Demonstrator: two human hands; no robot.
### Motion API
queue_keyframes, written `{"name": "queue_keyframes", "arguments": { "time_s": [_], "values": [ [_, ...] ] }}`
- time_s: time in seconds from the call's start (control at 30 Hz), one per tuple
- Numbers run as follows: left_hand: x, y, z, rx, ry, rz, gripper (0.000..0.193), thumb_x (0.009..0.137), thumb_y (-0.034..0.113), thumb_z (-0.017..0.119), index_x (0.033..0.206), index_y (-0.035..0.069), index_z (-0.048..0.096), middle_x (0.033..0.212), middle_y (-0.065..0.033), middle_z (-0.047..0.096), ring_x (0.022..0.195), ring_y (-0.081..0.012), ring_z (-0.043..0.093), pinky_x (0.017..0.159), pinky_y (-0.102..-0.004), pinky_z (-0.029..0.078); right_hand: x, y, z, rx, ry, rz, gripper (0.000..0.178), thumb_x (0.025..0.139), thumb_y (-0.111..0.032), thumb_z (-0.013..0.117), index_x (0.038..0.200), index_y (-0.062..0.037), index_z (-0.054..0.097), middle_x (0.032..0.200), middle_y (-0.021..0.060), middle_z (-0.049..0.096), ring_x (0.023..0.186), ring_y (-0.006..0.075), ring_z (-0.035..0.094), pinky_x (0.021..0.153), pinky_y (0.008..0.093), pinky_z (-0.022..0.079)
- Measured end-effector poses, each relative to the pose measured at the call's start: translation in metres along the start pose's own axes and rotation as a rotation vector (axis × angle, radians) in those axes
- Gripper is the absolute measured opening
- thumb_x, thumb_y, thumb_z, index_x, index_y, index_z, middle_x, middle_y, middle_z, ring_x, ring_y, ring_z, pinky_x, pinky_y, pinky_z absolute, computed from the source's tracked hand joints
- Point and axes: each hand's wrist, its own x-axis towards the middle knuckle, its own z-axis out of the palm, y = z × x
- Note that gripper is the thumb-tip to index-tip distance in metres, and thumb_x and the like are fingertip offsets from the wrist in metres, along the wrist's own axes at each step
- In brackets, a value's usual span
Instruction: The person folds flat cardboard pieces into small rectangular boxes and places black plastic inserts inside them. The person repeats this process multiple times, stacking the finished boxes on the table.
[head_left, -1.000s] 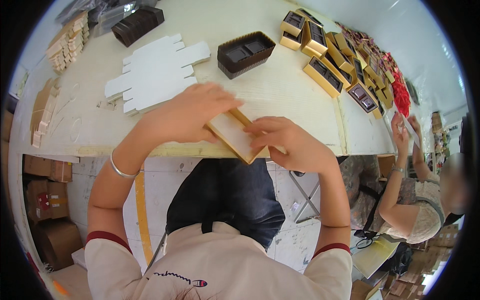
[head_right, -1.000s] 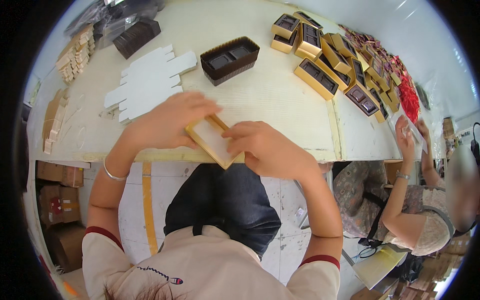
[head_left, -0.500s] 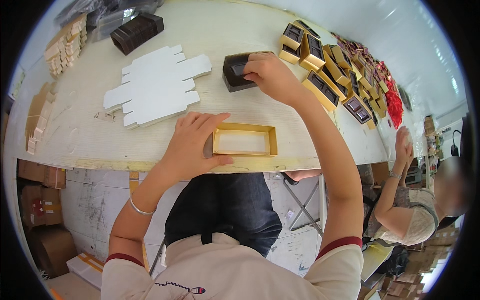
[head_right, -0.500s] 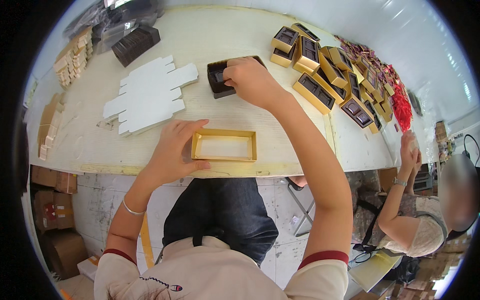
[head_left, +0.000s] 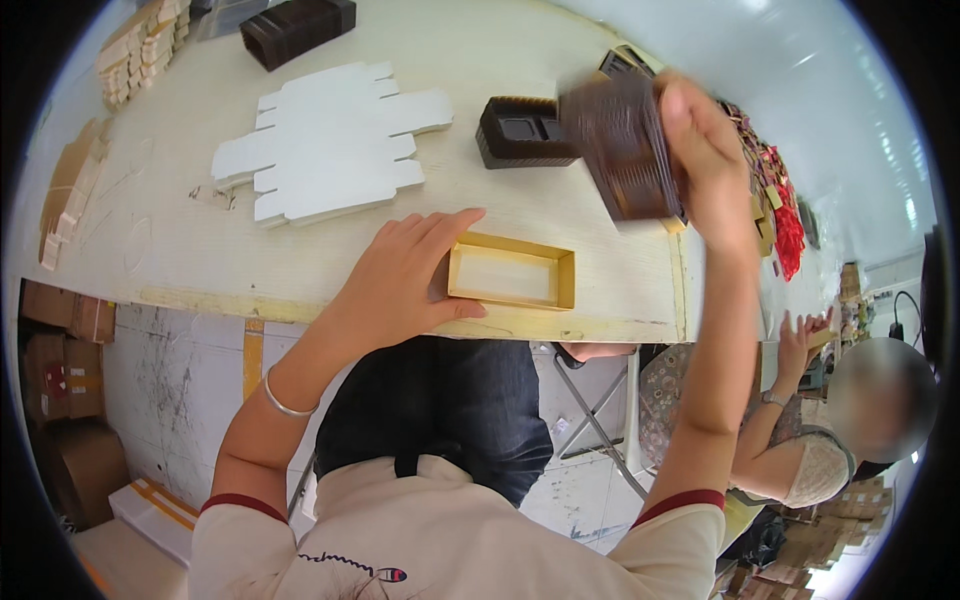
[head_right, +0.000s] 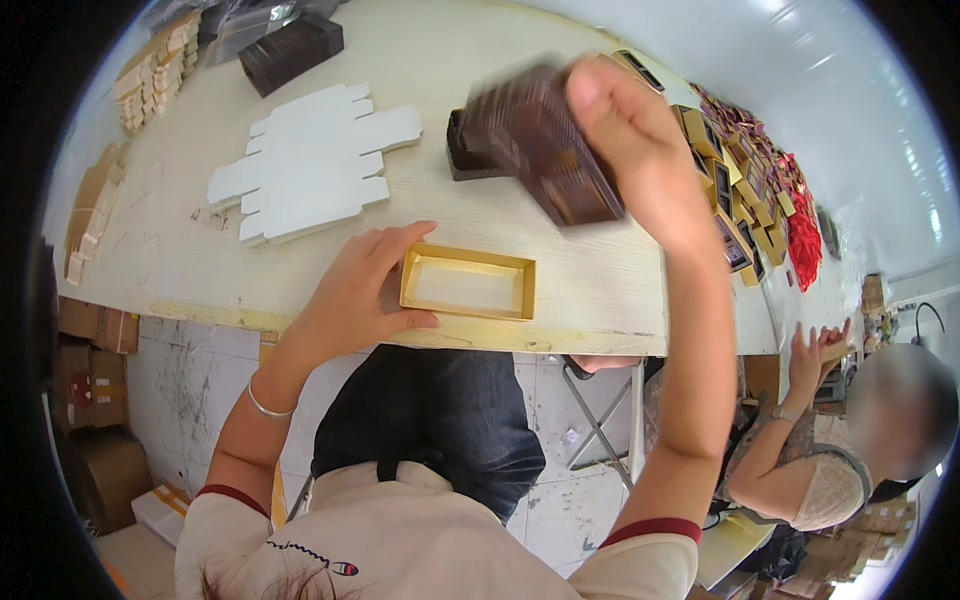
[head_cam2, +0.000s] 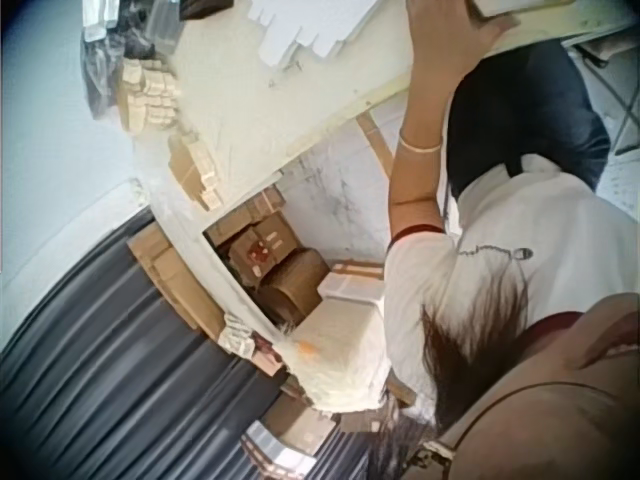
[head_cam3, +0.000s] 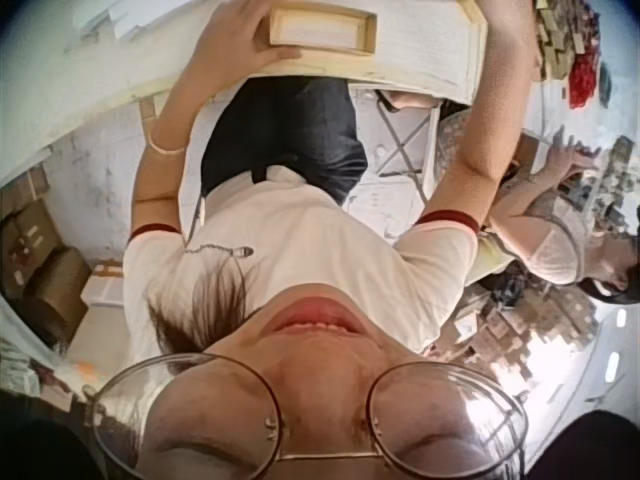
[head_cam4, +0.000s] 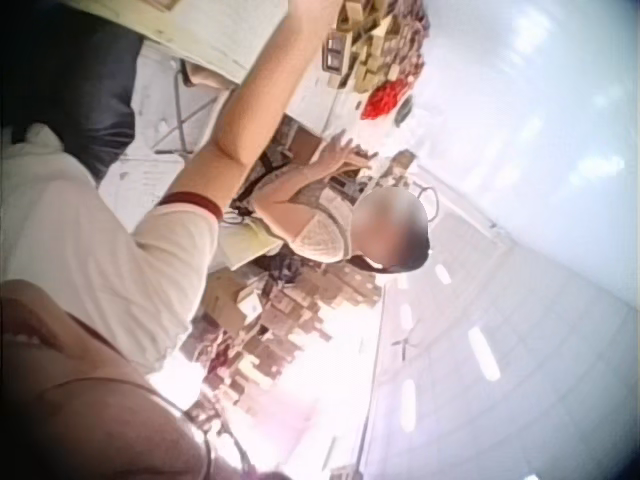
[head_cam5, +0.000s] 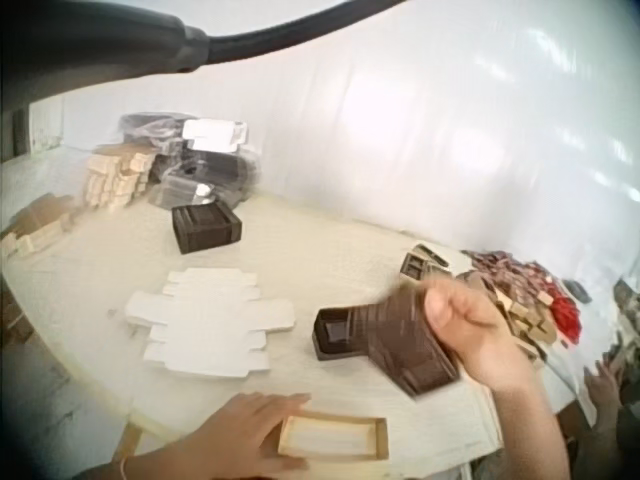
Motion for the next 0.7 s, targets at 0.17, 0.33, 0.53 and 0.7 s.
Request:
{"name": "queue_keyframes", "arguments": {
  "time_s": [0.17, 0.33, 0.53, 0.7],
  "values": [
    [0.0, 0.001, 0.001, -0.101, -0.016, 0.014, 0.09, 0.069, 0.029, 0.083, 0.144, 0.015, 0.037, 0.116, -0.0112, 0.056, 0.098, -0.0305, 0.051, 0.09, -0.0397, 0.042, -0.024, 0.025, 0.038, -0.458, -0.363, 0.278, 0.036, 0.1, -0.031, 0.047, 0.091, 0.0034, 0.055, 0.083, 0.0157, 0.059, 0.079, 0.0247, 0.053, 0.077, 0.035, 0.045],
    [0.0, -0.002, 0.003, -0.053, -0.039, 0.025, 0.088, 0.07, 0.03, 0.082, 0.144, 0.015, 0.037, 0.115, -0.0115, 0.056, 0.099, -0.0311, 0.052, 0.089, -0.04, 0.043, -0.018, 0.028, 0.08, -0.357, -0.148, 0.353, 0.018, 0.091, -0.017, 0.06, 0.094, 0.0002, 0.059, 0.088, 0.0155, 0.062, 0.081, 0.0285, 0.06, 0.071, 0.036, 0.048],
    [0.002, -0.002, 0.0, 0.0, -0.081, 0.065, 0.077, 0.071, 0.031, 0.08, 0.138, 0.014, 0.046, 0.113, -0.0108, 0.055, 0.101, -0.0319, 0.052, 0.09, -0.0402, 0.043, -0.036, 0.031, 0.04, -0.638, 0.053, -0.241, 0.043, 0.078, -0.022, 0.074, 0.115, -0.0062, 0.059, 0.12, 0.0175, 0.057, 0.106, 0.0339, 0.058, 0.085, 0.0395, 0.048],
    [0.0, -0.004, 0.004, 0.043, -0.057, 0.079, 0.074, 0.07, 0.029, 0.081, 0.135, 0.014, 0.049, 0.113, -0.0105, 0.056, 0.102, -0.0318, 0.052, 0.091, -0.0398, 0.042, -0.1, 0.033, 0.055, -0.749, -0.17, -0.062, 0.062, 0.072, -0.026, 0.078, 0.127, -0.0106, 0.058, 0.125, 0.0173, 0.052, 0.109, 0.0351, 0.056, 0.091, 0.0413, 0.047]
  ]
}}
